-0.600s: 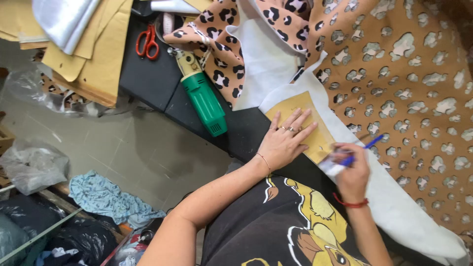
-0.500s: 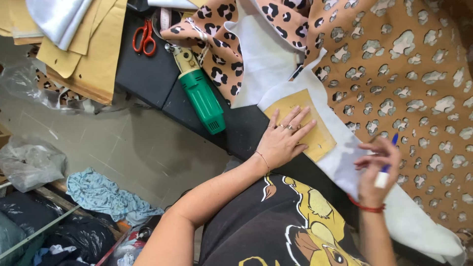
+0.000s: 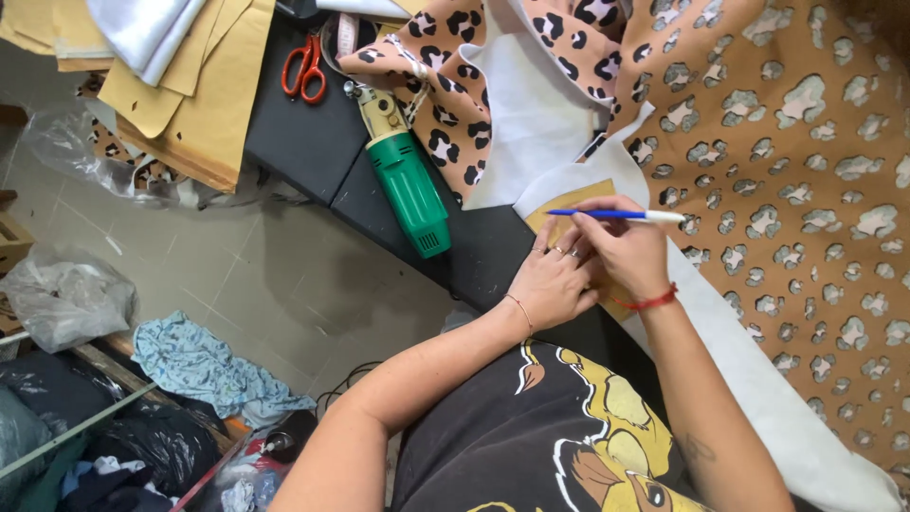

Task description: Marking fabric with a pattern and cutting it using an electric rotary cutter

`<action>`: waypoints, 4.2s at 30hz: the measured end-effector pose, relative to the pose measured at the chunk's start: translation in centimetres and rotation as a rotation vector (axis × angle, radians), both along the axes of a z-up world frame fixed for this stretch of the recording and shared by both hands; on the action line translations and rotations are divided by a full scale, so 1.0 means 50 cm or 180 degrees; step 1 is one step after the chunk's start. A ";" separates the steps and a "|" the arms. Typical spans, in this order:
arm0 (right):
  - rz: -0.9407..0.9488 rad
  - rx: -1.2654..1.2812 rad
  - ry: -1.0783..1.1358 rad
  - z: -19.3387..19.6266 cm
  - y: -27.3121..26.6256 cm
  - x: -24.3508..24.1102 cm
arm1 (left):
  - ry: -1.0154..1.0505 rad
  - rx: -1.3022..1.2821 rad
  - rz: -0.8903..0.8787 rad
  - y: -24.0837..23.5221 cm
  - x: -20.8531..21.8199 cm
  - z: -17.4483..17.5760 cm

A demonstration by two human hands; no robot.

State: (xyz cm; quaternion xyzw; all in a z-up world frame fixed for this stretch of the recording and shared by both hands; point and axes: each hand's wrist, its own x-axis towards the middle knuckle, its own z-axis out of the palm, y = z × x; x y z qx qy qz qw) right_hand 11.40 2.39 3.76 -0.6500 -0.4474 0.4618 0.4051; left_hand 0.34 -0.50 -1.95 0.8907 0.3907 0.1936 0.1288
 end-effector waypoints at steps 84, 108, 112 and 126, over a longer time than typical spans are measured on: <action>-0.0904 0.0357 -0.1028 0.002 -0.239 0.113 | 0.1194 -0.0852 0.0211 -0.005 0.082 0.096; -0.0778 0.0575 -0.1059 0.055 -0.220 0.104 | 0.1401 -0.0853 -0.0166 -0.014 0.076 0.078; -0.0875 0.0372 -0.1115 0.049 -0.226 0.103 | 0.1383 -0.0845 -0.0125 -0.014 0.073 0.086; -0.0844 0.0736 -0.1175 0.018 -0.237 0.116 | 0.1406 -0.0716 -0.0099 -0.006 0.065 0.074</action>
